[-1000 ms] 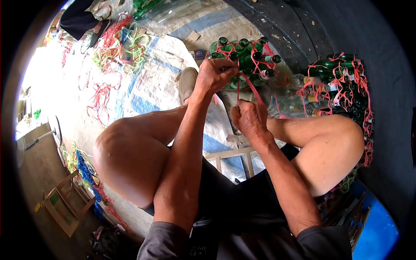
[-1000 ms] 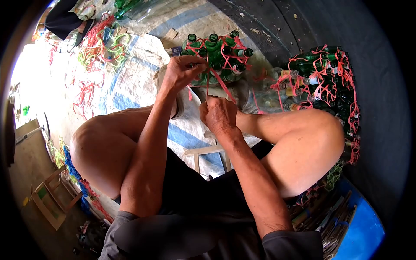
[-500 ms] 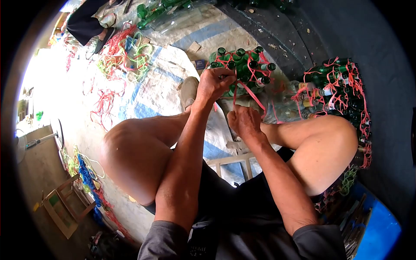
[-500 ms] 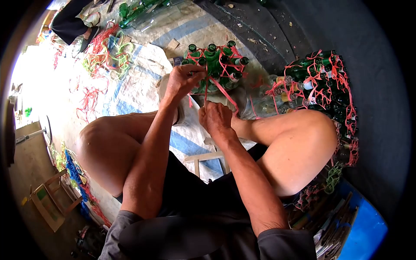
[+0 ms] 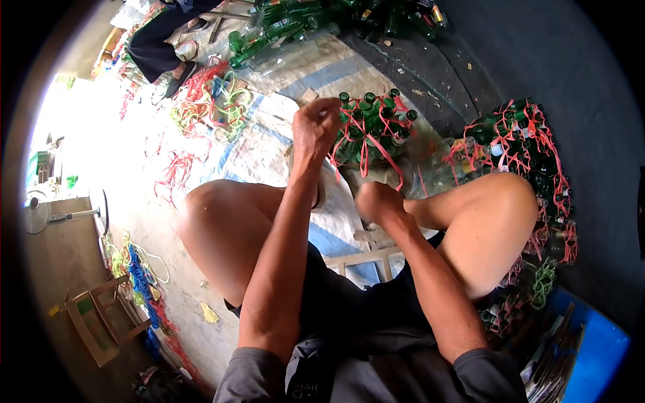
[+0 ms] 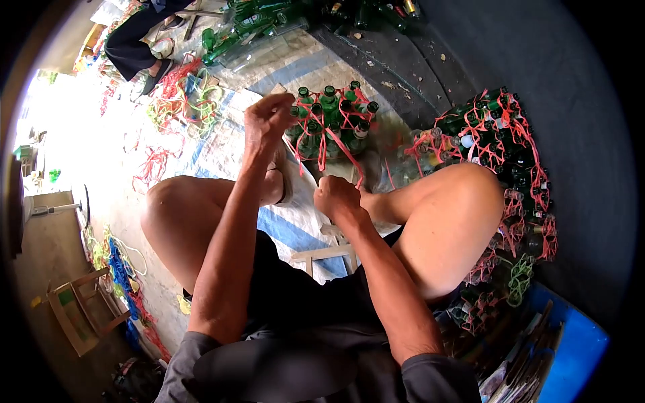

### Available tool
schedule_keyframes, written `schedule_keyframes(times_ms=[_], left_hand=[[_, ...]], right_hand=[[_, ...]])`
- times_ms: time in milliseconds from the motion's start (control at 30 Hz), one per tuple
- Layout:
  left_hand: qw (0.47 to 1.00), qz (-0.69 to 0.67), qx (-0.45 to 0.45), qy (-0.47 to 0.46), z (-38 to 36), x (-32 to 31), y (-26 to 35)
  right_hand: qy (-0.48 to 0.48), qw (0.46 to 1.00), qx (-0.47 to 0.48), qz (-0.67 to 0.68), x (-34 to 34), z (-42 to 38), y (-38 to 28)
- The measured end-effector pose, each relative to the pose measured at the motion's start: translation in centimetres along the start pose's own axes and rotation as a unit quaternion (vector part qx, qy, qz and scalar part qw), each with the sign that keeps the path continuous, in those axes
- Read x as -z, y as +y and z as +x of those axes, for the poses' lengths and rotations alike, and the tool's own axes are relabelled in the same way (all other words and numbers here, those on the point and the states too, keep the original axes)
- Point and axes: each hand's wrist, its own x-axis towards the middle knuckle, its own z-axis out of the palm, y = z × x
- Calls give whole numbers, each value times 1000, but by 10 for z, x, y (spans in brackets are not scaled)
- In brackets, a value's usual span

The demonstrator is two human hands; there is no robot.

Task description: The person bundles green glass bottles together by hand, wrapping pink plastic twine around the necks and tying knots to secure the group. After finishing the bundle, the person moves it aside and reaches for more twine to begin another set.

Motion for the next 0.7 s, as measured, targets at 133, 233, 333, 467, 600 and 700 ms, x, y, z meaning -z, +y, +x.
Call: schedule_keyframes(times_ms=[133,233,333,467,600,700], left_hand=[[1000,-11,-5,-5,2,10,81],[998,-12,-47,-34,2,23,133],[995,50,-59,-69,1,40,172],[985,109,-99,-93,-16,56,201],[955,211,-169,-123,-15,72,179],[947,278,-110,-115,-17,81,160]], right_hand=[[39,997,58,23,7,-13,-1],[48,994,77,59,36,-33,-9],[115,976,150,107,90,-66,-25],[190,961,187,74,146,-97,-18],[294,917,257,78,211,-126,-14],[388,893,228,14,238,-136,-4]])
